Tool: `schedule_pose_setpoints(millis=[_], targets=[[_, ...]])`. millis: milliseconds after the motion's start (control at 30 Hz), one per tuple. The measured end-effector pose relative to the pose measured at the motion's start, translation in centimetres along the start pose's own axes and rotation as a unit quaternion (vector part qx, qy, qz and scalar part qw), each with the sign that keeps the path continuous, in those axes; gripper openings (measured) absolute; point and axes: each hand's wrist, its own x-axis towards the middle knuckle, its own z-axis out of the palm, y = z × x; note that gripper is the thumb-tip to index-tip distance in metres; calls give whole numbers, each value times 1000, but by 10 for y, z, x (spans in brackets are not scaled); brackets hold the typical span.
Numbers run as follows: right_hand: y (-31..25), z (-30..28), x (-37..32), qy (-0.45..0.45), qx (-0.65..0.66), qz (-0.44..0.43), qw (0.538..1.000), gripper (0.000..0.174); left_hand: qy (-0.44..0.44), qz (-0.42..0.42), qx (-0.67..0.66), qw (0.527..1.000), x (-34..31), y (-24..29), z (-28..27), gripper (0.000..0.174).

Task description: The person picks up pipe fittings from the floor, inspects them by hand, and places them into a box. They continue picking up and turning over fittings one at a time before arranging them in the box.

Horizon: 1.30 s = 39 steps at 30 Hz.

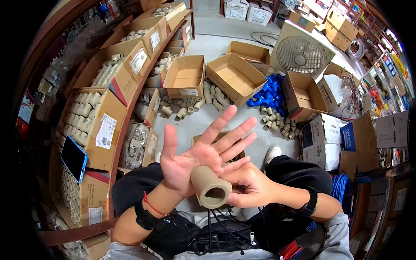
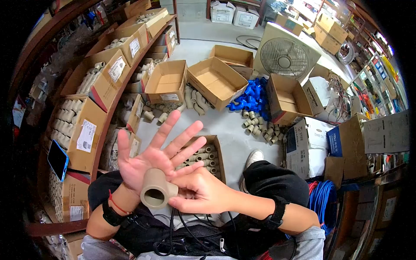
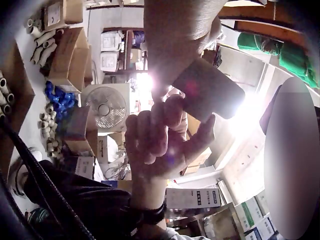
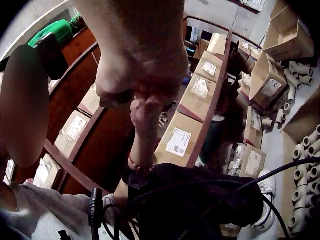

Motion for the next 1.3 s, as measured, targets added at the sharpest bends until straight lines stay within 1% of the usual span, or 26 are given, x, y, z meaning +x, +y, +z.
schedule_pose_setpoints(millis=[167, 200, 267, 300, 333, 367, 400, 433, 467, 500, 533, 567, 633, 667, 700, 767, 867, 900, 933, 1000, 1033, 1133, 1167, 1200, 1267, 1300], targets=[[1, 4, -1, 18, 4, 19, 1000, 28, -5, -14, 20, 1000, -1, 2, -2, 87], [0, 4, -1, 20, 1, 23, 1000, 26, -3, -15, 24, 1000, -2, 2, -2, 87], [-1, 3, 0, 22, -6, 31, 999, 23, 34, -11, 29, 999, -1, 2, -2, 83], [3, 3, -1, 36, 17, 42, 998, 21, 52, -9, 32, 998, 0, 3, -2, 82], [7, 3, -2, 50, 40, 53, 997, 20, 92, -18, 74, 993, 0, 6, -6, 79], [5, -1, -2, 62, 72, 105, 990, 19, 131, -28, 117, 984, 0, 10, -12, 77], [4, -3, 0, 96, 101, 110, 984, 20, 169, -38, 158, 972, 0, 12, -18, 74], [3, -7, 1, 126, 156, 134, 970, 22, 232, -28, 179, 956, 0, 11, -21, 71], [2, -10, 3, 155, 211, 158, 952, 24, 246, -36, 215, 944, 0, 11, -20, 71], [4, -13, 4, 184, 218, 161, 945, 27, 259, -44, 251, 932, -1, 12, -17, 71], [4, -17, 5, 203, 171, 167, 950, 29, 273, -51, 286, 917, -1, 13, -16, 70], [6, -20, 4, 209, 177, 176, 946, 30, 254, -48, 264, 929, -2, 13, -15, 67], [7, -23, 6, 222, 185, 202, 936, 34, 235, -55, 282, 929, -5, 12, -21, 62], [7, -24, 6, 212, 164, 212, 940, 35, 225, -58, 290, 928, -7, 11, -23, 60], [9, -23, 7, 201, 143, 221, 944, 36, 237, -63, 266, 932, -7, 11, -23, 53], [12, -23, 8, 188, 110, 247, 944, 38, 261, -77, 287, 918, -7, 11, -23, 51], [21, -22, 8, 209, -60, 183, 959, 38, 301, -73, 294, 904, -8, 11, -28, 46], [26, -24, 8, 217, -31, 180, 959, 29, 315, -69, 296, 899, -10, 13, -31, 45], [27, -24, 9, 237, -48, 141, 960, 26, 329, -64, 297, 894, -11, 14, -32, 44], [27, -22, 12, 273, -81, 62, 957, 25, 334, -58, 294, 894, -11, 16, -34, 42], [29, -22, 13, 265, -65, 49, 961, 30, 335, -61, 299, 892, -12, 16, -35, 42], [37, -21, 15, 254, -142, 15, 957, 25, 350, -94, 316, 877, -15, 16, -41, 46], [42, -21, 15, 252, -158, 8, 955, 22, 360, -99, 325, 869, -16, 15, -45, 49], [45, -19, 15, 263, -133, 35, 955, 22, 371, -105, 334, 860, -17, 16, -46, 52], [53, -14, 18, 285, -81, 88, 951, 22, 430, -27, 369, 823, -16, 16, -44, 58], [65, -16, 20, 287, -106, 119, 944, 23, 461, 10, 384, 800, -17, 17, -43, 61]])
